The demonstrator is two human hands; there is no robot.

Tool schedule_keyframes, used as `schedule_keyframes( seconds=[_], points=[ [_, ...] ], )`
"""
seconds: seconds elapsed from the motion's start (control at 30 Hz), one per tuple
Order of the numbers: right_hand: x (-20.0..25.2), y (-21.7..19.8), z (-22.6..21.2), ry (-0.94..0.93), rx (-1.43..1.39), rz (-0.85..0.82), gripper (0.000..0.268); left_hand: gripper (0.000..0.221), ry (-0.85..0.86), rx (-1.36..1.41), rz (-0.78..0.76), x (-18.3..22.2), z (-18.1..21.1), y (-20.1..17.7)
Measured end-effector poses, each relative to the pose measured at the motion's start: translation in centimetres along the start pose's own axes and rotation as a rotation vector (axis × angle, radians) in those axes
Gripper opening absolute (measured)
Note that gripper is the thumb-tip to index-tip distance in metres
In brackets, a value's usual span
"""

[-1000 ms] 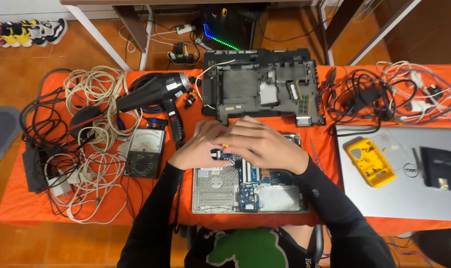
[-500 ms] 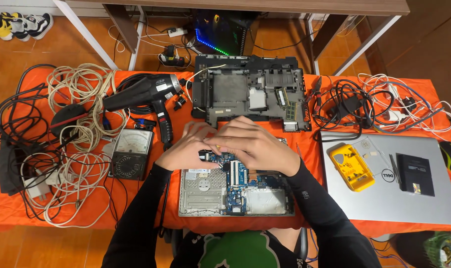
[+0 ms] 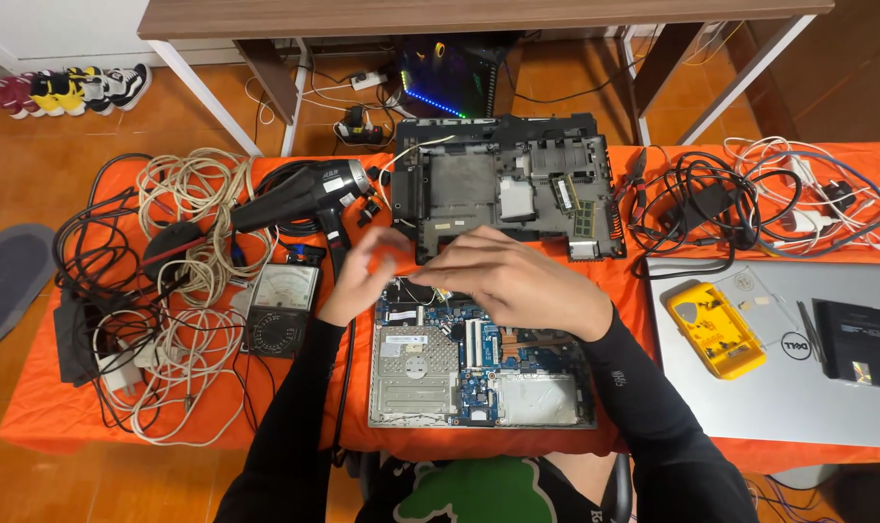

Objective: Replacing or repairing internal components of a laptop on a repair bench.

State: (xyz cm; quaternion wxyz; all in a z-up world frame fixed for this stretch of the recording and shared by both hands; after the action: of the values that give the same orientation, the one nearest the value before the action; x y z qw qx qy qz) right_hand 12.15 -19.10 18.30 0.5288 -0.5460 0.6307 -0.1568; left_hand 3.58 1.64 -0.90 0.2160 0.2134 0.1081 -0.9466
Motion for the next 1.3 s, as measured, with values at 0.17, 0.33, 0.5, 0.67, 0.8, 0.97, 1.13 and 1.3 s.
schedule_keyframes(
  seconds=[0.17, 0.33, 0.5, 0.67, 0.8, 0.97, 1.13, 1.3],
  points=[
    [-0.1, 0.5, 0.1, -0.002, 0.014, 0.0, 0.044, 0.028, -0.06, 0.094, 0.219, -0.1, -0.5, -1.0],
    [-0.2, 0.1, 0.0, 0.003, 0.0, 0.021, 0.031, 0.029, -0.095, 0.145, 0.267, -0.1, -0.3, -1.3],
    [-0.1, -0.1, 0.0, -0.003, -0.018, 0.029, 0.035, 0.031, -0.122, 0.114, 0.278, -0.1, 0.0, -1.2],
    [0.5, 0.1, 0.7, 0.004, 0.019, 0.007, 0.04, 0.035, -0.126, 0.269, 0.302, -0.2, -1.1, -1.6],
    [0.3, 0.2, 0.7, 0.049, 0.001, -0.009, 0.034, 0.037, -0.114, 0.434, 0.317, -0.1, -2.1, -1.9],
    [0.0, 0.1, 0.4, 0.035, -0.009, 0.011, 0.031, 0.027, -0.123, 0.415, 0.341, -0.2, -1.4, -2.0],
    [0.0, -0.1, 0.2, 0.022, -0.021, 0.025, 0.033, 0.022, -0.09, 0.342, 0.371, -0.2, -1.5, -2.0],
    [0.1, 0.1, 0.6, 0.078, -0.033, -0.024, 0.032, 0.026, -0.159, 0.401, 0.411, -0.2, -1.3, -2.1]
  ],
)
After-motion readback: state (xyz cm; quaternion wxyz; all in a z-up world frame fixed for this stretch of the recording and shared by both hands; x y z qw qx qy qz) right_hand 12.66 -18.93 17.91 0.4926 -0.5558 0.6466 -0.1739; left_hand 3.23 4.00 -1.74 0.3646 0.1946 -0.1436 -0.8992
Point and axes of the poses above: each hand's wrist, its own x-axis away from the middle knuckle, its own y-axis out of the palm, z = x × y, the point moved 4 cm from there along -x, towards the middle knuckle, and after that the axes turned 6 degrees about z, right-handed, at the moved point
